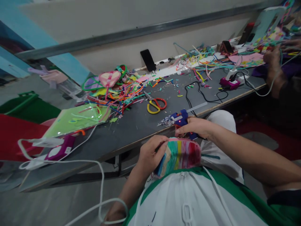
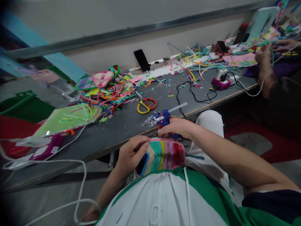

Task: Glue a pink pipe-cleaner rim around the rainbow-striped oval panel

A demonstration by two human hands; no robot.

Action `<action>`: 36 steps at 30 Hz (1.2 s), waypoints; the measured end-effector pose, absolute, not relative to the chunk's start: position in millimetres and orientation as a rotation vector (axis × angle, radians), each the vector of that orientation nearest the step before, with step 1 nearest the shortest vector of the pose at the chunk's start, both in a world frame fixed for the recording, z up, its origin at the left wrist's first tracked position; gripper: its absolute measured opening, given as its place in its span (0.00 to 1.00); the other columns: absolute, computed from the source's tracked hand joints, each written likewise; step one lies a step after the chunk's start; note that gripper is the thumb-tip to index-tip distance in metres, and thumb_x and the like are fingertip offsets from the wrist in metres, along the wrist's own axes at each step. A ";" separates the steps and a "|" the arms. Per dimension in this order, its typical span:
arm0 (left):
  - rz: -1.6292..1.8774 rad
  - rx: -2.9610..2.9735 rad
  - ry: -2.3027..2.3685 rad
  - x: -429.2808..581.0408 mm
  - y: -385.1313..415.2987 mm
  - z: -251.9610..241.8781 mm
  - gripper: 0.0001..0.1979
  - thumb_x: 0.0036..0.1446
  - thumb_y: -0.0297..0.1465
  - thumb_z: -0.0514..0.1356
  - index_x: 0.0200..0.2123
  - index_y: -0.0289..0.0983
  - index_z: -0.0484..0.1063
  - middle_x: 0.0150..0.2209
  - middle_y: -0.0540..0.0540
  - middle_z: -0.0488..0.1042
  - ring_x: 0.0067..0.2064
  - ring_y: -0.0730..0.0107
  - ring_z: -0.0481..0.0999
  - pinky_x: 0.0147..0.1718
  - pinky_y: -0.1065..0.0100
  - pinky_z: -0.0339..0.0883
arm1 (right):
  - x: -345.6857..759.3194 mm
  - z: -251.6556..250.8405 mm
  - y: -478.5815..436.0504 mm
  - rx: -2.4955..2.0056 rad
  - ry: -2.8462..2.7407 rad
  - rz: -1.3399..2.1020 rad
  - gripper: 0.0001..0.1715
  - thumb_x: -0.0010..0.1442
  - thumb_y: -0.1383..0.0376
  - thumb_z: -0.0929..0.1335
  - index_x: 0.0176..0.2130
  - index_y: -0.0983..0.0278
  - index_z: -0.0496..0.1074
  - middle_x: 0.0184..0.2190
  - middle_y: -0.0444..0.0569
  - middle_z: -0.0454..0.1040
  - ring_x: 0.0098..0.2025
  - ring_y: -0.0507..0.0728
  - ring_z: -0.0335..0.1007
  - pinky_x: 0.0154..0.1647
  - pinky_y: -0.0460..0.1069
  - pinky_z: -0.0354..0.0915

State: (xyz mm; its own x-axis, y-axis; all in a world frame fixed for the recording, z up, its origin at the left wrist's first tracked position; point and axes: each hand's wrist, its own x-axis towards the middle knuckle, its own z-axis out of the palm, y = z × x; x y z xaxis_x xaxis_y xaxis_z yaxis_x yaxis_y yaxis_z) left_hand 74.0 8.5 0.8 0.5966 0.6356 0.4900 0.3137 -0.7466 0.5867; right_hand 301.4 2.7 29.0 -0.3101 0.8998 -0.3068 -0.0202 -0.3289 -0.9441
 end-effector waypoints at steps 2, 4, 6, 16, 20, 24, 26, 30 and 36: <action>0.957 2.385 0.766 74.0 8.1 1.3 0.07 0.59 0.22 0.57 0.39 0.36 0.72 0.37 0.46 0.76 0.40 0.71 0.75 0.43 0.71 0.67 | 302.9 30.4 2.7 -1.237 -1.225 1.717 0.10 0.42 0.65 0.74 0.26 0.65 0.72 0.21 0.41 0.72 0.25 0.50 0.68 0.27 0.44 0.63; 0.942 2.383 0.772 74.3 7.5 2.1 0.07 0.59 0.23 0.57 0.39 0.36 0.72 0.37 0.46 0.76 0.40 0.71 0.75 0.42 0.71 0.67 | 301.2 32.4 2.6 -1.263 -1.269 1.688 0.10 0.41 0.65 0.74 0.26 0.65 0.72 0.21 0.40 0.71 0.23 0.49 0.66 0.25 0.44 0.60; 0.943 2.384 0.769 74.7 7.2 3.0 0.07 0.59 0.23 0.57 0.40 0.36 0.72 0.37 0.46 0.76 0.40 0.70 0.75 0.42 0.71 0.67 | 297.3 34.4 2.8 -1.333 -1.310 1.632 0.10 0.41 0.65 0.74 0.27 0.65 0.73 0.20 0.39 0.71 0.22 0.49 0.65 0.23 0.44 0.58; 0.894 2.357 0.740 77.3 6.8 6.4 0.07 0.60 0.23 0.56 0.40 0.36 0.72 0.38 0.45 0.76 0.41 0.70 0.75 0.43 0.71 0.66 | 285.9 32.3 4.3 -1.458 -1.333 1.559 0.13 0.37 0.66 0.75 0.27 0.64 0.75 0.21 0.41 0.72 0.24 0.52 0.68 0.22 0.44 0.60; 0.907 2.358 0.736 77.0 6.8 6.7 0.07 0.60 0.23 0.56 0.40 0.37 0.71 0.37 0.46 0.75 0.41 0.69 0.74 0.43 0.70 0.66 | 286.7 32.4 4.6 -1.417 -1.343 1.571 0.11 0.39 0.64 0.74 0.27 0.64 0.73 0.21 0.41 0.72 0.23 0.51 0.66 0.23 0.44 0.60; 0.903 2.371 0.750 76.6 7.2 6.5 0.07 0.60 0.24 0.56 0.40 0.37 0.71 0.37 0.46 0.75 0.41 0.69 0.75 0.42 0.70 0.67 | 288.0 33.0 6.3 -1.345 -1.350 1.609 0.11 0.41 0.63 0.73 0.27 0.64 0.71 0.21 0.40 0.70 0.23 0.49 0.64 0.24 0.44 0.60; 0.906 2.378 0.760 76.8 7.3 6.7 0.07 0.60 0.24 0.56 0.39 0.37 0.71 0.37 0.46 0.76 0.41 0.69 0.75 0.42 0.70 0.66 | 288.8 33.1 6.5 -1.321 -1.348 1.637 0.11 0.41 0.63 0.73 0.27 0.64 0.71 0.21 0.40 0.70 0.23 0.49 0.65 0.25 0.43 0.61; 0.888 2.384 0.762 77.7 7.7 8.5 0.07 0.60 0.24 0.56 0.39 0.37 0.72 0.37 0.45 0.76 0.41 0.69 0.75 0.43 0.70 0.67 | 288.8 33.3 5.1 -1.383 -1.326 1.621 0.15 0.37 0.63 0.76 0.29 0.64 0.73 0.22 0.41 0.72 0.24 0.51 0.67 0.24 0.44 0.61; 0.873 2.371 0.773 78.7 8.6 8.6 0.07 0.60 0.25 0.55 0.39 0.37 0.72 0.37 0.45 0.76 0.40 0.68 0.76 0.42 0.68 0.68 | 285.2 31.2 5.0 -1.457 -1.212 1.568 0.17 0.32 0.66 0.78 0.27 0.62 0.74 0.20 0.40 0.71 0.25 0.52 0.66 0.22 0.45 0.59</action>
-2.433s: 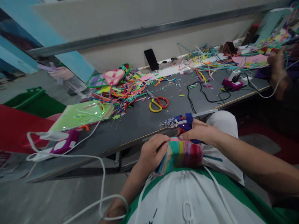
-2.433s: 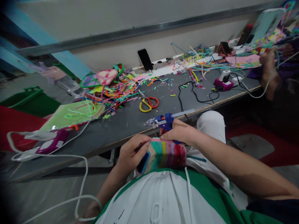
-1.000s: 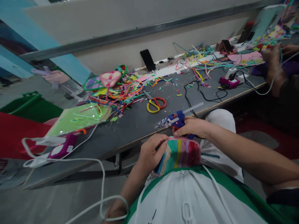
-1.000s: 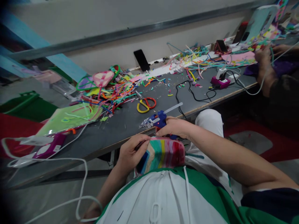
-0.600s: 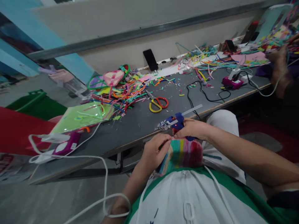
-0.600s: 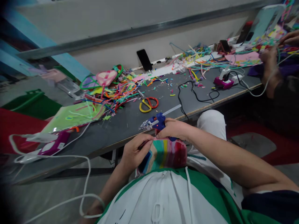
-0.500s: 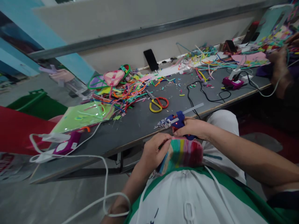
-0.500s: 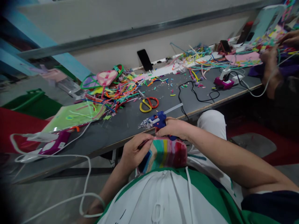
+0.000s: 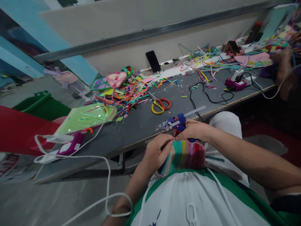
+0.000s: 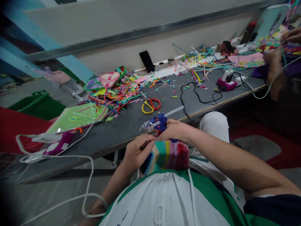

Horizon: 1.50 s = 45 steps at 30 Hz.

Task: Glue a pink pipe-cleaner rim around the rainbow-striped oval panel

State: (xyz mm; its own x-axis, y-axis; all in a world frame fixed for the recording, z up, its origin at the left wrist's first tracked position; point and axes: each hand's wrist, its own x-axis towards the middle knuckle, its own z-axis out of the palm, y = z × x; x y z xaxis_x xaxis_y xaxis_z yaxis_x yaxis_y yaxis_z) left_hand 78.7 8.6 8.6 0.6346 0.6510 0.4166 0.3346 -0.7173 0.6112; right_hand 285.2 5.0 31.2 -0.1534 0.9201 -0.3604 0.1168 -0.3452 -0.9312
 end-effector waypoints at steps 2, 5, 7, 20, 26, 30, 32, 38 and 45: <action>0.892 2.363 0.791 78.8 8.6 7.4 0.07 0.60 0.27 0.56 0.40 0.37 0.72 0.38 0.44 0.77 0.42 0.66 0.76 0.44 0.67 0.69 | 285.1 30.7 5.6 -1.438 -1.190 1.578 0.16 0.31 0.67 0.78 0.25 0.63 0.74 0.19 0.39 0.69 0.23 0.52 0.65 0.21 0.45 0.57; 0.900 2.292 0.833 76.4 9.4 5.0 0.12 0.59 0.29 0.58 0.47 0.36 0.71 0.46 0.40 0.76 0.47 0.62 0.76 0.48 0.63 0.69 | 287.8 31.9 5.2 -1.391 -1.180 1.600 0.15 0.31 0.69 0.77 0.24 0.63 0.73 0.19 0.39 0.70 0.23 0.51 0.65 0.22 0.45 0.58; 0.873 2.165 0.837 72.0 11.1 2.7 0.19 0.59 0.32 0.59 0.54 0.36 0.67 0.51 0.38 0.74 0.51 0.61 0.75 0.50 0.62 0.69 | 291.6 33.3 3.8 -1.343 -1.161 1.620 0.15 0.32 0.68 0.77 0.25 0.64 0.73 0.19 0.40 0.70 0.23 0.51 0.65 0.24 0.45 0.60; 0.720 1.654 0.849 42.0 22.0 -7.6 0.23 0.57 0.37 0.62 0.54 0.35 0.68 0.50 0.39 0.76 0.50 0.55 0.75 0.46 0.60 0.72 | 309.0 24.5 -9.1 -1.142 -0.892 1.494 0.19 0.35 0.65 0.78 0.29 0.65 0.74 0.23 0.42 0.74 0.26 0.52 0.70 0.32 0.48 0.66; 0.737 1.683 0.936 29.4 33.9 5.1 0.19 0.55 0.37 0.63 0.48 0.35 0.73 0.42 0.43 0.79 0.43 0.59 0.78 0.40 0.65 0.73 | 288.5 16.0 -13.0 -1.037 -0.844 1.477 0.19 0.35 0.64 0.78 0.30 0.64 0.73 0.25 0.42 0.75 0.30 0.54 0.72 0.36 0.50 0.67; 0.723 1.752 0.937 23.4 40.4 27.9 0.19 0.55 0.37 0.63 0.48 0.35 0.74 0.42 0.42 0.79 0.44 0.58 0.78 0.41 0.64 0.73 | 282.2 19.6 -8.0 -0.985 -0.860 1.472 0.18 0.37 0.64 0.78 0.31 0.64 0.73 0.25 0.41 0.75 0.29 0.53 0.71 0.35 0.49 0.66; 0.702 1.786 0.928 20.5 39.8 35.1 0.20 0.56 0.37 0.63 0.51 0.36 0.72 0.45 0.42 0.79 0.46 0.57 0.77 0.43 0.63 0.73 | 280.6 21.6 -4.3 -0.974 -0.886 1.475 0.18 0.38 0.64 0.78 0.30 0.64 0.74 0.25 0.41 0.75 0.29 0.52 0.70 0.35 0.48 0.66; 0.681 1.826 0.880 5.9 28.3 4.8 0.27 0.55 0.40 0.62 0.56 0.35 0.67 0.52 0.38 0.74 0.53 0.52 0.73 0.51 0.57 0.69 | 268.0 11.6 4.3 -1.073 -0.993 1.552 0.17 0.37 0.64 0.78 0.30 0.65 0.73 0.23 0.40 0.73 0.27 0.52 0.69 0.31 0.47 0.64; 0.764 2.075 1.026 -17.4 22.3 -17.7 0.29 0.58 0.40 0.59 0.61 0.38 0.62 0.58 0.37 0.69 0.56 0.55 0.71 0.53 0.58 0.67 | 246.5 0.6 10.8 -1.264 -1.143 1.608 0.16 0.40 0.62 0.77 0.30 0.63 0.73 0.22 0.39 0.72 0.25 0.52 0.67 0.30 0.47 0.61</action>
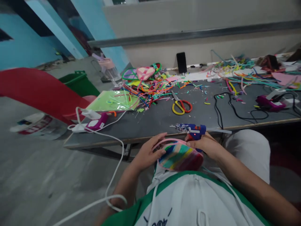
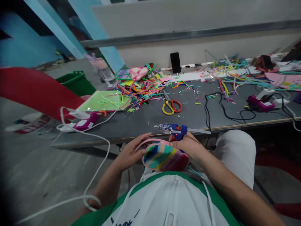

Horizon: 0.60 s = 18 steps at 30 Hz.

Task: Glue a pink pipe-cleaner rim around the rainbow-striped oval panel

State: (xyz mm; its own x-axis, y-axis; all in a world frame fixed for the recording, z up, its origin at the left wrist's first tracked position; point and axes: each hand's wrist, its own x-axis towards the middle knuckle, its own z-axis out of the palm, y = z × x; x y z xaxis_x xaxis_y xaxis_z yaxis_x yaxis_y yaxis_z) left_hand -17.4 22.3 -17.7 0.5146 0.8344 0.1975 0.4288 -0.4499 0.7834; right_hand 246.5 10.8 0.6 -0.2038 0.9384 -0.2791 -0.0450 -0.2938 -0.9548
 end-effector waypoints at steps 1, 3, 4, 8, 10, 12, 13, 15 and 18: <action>0.776 2.169 1.046 -18.2 22.8 -13.0 0.30 0.58 0.40 0.60 0.61 0.38 0.61 0.58 0.37 0.69 0.56 0.55 0.70 0.54 0.58 0.66 | 244.4 0.4 12.4 -1.287 -1.167 1.602 0.16 0.41 0.61 0.76 0.30 0.63 0.73 0.23 0.39 0.72 0.26 0.52 0.67 0.30 0.47 0.62; 0.751 2.338 1.058 -16.5 24.5 -2.5 0.27 0.60 0.38 0.57 0.61 0.39 0.61 0.58 0.37 0.68 0.57 0.56 0.69 0.55 0.57 0.64 | 241.2 0.1 15.7 -1.317 -1.202 1.600 0.16 0.42 0.60 0.76 0.31 0.63 0.73 0.24 0.40 0.72 0.26 0.52 0.67 0.30 0.47 0.62; 0.712 2.411 1.073 -14.4 25.5 1.9 0.23 0.62 0.36 0.55 0.60 0.39 0.63 0.56 0.38 0.70 0.57 0.57 0.69 0.55 0.57 0.63 | 240.1 -0.2 17.2 -1.323 -1.208 1.603 0.15 0.42 0.60 0.76 0.31 0.63 0.73 0.24 0.40 0.72 0.27 0.52 0.67 0.30 0.47 0.62; 0.576 2.597 1.104 -1.7 27.3 6.5 0.16 0.65 0.31 0.51 0.53 0.39 0.70 0.50 0.42 0.76 0.48 0.58 0.75 0.47 0.55 0.67 | 237.2 -2.5 21.2 -1.334 -1.204 1.603 0.14 0.43 0.61 0.76 0.30 0.62 0.73 0.23 0.40 0.72 0.27 0.53 0.66 0.29 0.47 0.61; 0.657 2.609 1.101 3.7 25.6 2.3 0.15 0.64 0.29 0.51 0.51 0.37 0.71 0.48 0.42 0.77 0.47 0.58 0.75 0.47 0.55 0.67 | 236.9 -3.6 21.3 -1.374 -1.225 1.585 0.13 0.43 0.61 0.75 0.31 0.62 0.73 0.24 0.40 0.72 0.27 0.53 0.66 0.30 0.47 0.61; 0.848 2.547 1.092 7.6 21.5 -3.2 0.14 0.63 0.26 0.53 0.49 0.36 0.72 0.46 0.42 0.78 0.47 0.61 0.75 0.48 0.58 0.68 | 237.3 -3.9 20.1 -1.416 -1.237 1.567 0.14 0.43 0.62 0.75 0.31 0.62 0.73 0.24 0.40 0.71 0.27 0.52 0.66 0.30 0.47 0.61; 0.945 2.494 1.083 9.0 18.8 -5.7 0.13 0.62 0.25 0.54 0.47 0.35 0.73 0.45 0.42 0.78 0.47 0.62 0.75 0.48 0.60 0.68 | 237.6 -3.3 19.0 -1.424 -1.236 1.563 0.14 0.43 0.62 0.75 0.31 0.62 0.73 0.24 0.40 0.71 0.27 0.52 0.66 0.30 0.47 0.61; 1.088 2.373 1.076 11.4 12.7 -9.2 0.10 0.61 0.24 0.56 0.44 0.36 0.74 0.41 0.43 0.78 0.45 0.65 0.75 0.47 0.63 0.69 | 237.8 -0.8 16.4 -1.418 -1.231 1.556 0.14 0.43 0.62 0.75 0.31 0.62 0.73 0.25 0.40 0.71 0.28 0.52 0.66 0.31 0.47 0.61; 1.181 2.210 1.101 14.9 5.1 -10.5 0.06 0.59 0.24 0.58 0.37 0.36 0.75 0.37 0.44 0.76 0.43 0.67 0.75 0.44 0.66 0.70 | 235.7 5.9 11.7 -1.412 -1.255 1.555 0.12 0.43 0.63 0.75 0.29 0.63 0.72 0.24 0.41 0.70 0.26 0.52 0.64 0.29 0.47 0.60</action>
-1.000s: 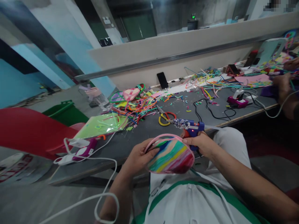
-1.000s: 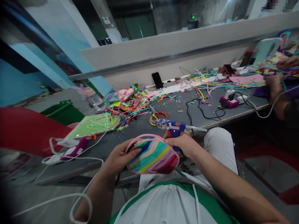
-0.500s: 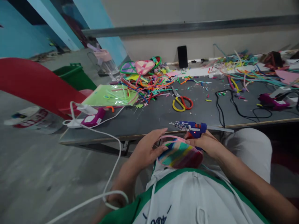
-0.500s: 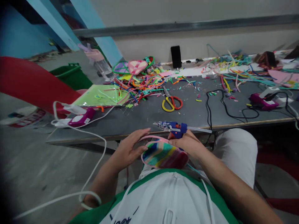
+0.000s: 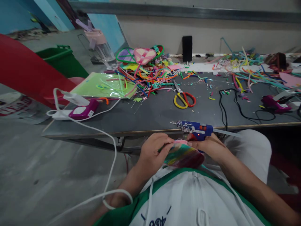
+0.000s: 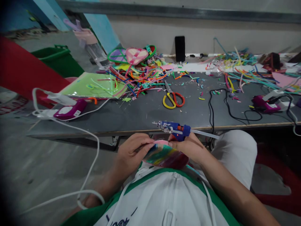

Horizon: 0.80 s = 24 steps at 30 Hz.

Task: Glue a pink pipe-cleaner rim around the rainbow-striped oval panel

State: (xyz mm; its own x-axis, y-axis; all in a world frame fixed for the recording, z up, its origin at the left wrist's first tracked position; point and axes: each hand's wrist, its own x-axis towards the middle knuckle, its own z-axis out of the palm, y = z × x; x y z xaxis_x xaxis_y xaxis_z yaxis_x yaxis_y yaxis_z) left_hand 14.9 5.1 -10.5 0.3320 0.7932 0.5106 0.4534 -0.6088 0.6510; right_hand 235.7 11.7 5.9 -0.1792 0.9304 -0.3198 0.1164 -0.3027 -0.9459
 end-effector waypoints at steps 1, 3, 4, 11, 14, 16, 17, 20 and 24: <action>1.198 2.156 1.106 16.2 3.4 -10.2 0.05 0.58 0.24 0.59 0.35 0.36 0.75 0.36 0.44 0.75 0.42 0.67 0.75 0.43 0.66 0.70 | 234.3 8.2 10.2 -1.413 -1.261 1.555 0.12 0.43 0.63 0.75 0.29 0.64 0.72 0.23 0.41 0.70 0.25 0.51 0.63 0.28 0.47 0.59; 1.207 2.056 1.082 18.7 1.4 -9.4 0.03 0.58 0.25 0.59 0.33 0.36 0.74 0.37 0.43 0.75 0.42 0.67 0.75 0.42 0.67 0.69 | 231.3 11.9 7.6 -1.407 -1.257 1.557 0.12 0.41 0.65 0.75 0.28 0.64 0.71 0.22 0.41 0.69 0.24 0.51 0.61 0.26 0.46 0.57; 1.203 2.009 1.063 19.9 1.1 -9.2 0.03 0.58 0.25 0.59 0.32 0.36 0.73 0.37 0.43 0.75 0.42 0.67 0.75 0.42 0.67 0.69 | 230.1 12.9 6.6 -1.402 -1.247 1.559 0.12 0.40 0.65 0.75 0.27 0.64 0.71 0.22 0.41 0.69 0.24 0.50 0.61 0.25 0.46 0.57; 1.126 1.835 1.046 21.3 7.4 -17.5 0.01 0.55 0.25 0.62 0.32 0.35 0.73 0.36 0.45 0.75 0.39 0.70 0.75 0.39 0.70 0.68 | 233.4 8.2 7.7 -1.393 -1.246 1.579 0.13 0.44 0.63 0.75 0.30 0.65 0.71 0.24 0.41 0.69 0.25 0.50 0.61 0.26 0.45 0.57; 1.103 1.835 1.003 20.1 10.2 -21.4 0.02 0.55 0.24 0.61 0.32 0.35 0.73 0.36 0.45 0.75 0.39 0.69 0.75 0.40 0.69 0.68 | 239.1 5.3 10.4 -1.372 -1.290 1.591 0.13 0.44 0.62 0.75 0.29 0.65 0.72 0.25 0.41 0.70 0.26 0.50 0.62 0.27 0.45 0.59; 1.114 1.824 0.982 20.0 10.8 -23.5 0.02 0.56 0.24 0.61 0.32 0.35 0.73 0.36 0.45 0.75 0.40 0.69 0.75 0.41 0.69 0.68 | 243.1 2.5 12.0 -1.342 -1.313 1.608 0.14 0.45 0.61 0.76 0.31 0.64 0.72 0.26 0.42 0.71 0.27 0.50 0.63 0.28 0.45 0.60; 1.126 1.813 0.980 20.2 10.9 -24.6 0.02 0.56 0.24 0.61 0.32 0.35 0.72 0.36 0.45 0.75 0.40 0.69 0.75 0.41 0.69 0.68 | 245.0 0.6 12.7 -1.328 -1.317 1.617 0.15 0.45 0.60 0.76 0.32 0.64 0.73 0.26 0.42 0.71 0.27 0.50 0.64 0.28 0.45 0.60; 1.154 1.778 0.992 20.8 10.9 -28.6 0.02 0.56 0.24 0.61 0.32 0.35 0.72 0.36 0.45 0.75 0.39 0.70 0.75 0.40 0.69 0.68 | 249.1 -6.1 14.2 -1.327 -1.260 1.644 0.17 0.45 0.59 0.77 0.34 0.64 0.74 0.27 0.42 0.72 0.28 0.51 0.65 0.30 0.46 0.62; 1.166 1.770 0.982 21.5 11.0 -34.7 0.02 0.57 0.24 0.61 0.33 0.36 0.72 0.36 0.45 0.75 0.39 0.70 0.75 0.40 0.70 0.68 | 249.9 -12.1 14.2 -1.361 -1.120 1.696 0.18 0.42 0.59 0.77 0.32 0.64 0.74 0.23 0.41 0.71 0.25 0.50 0.64 0.28 0.46 0.61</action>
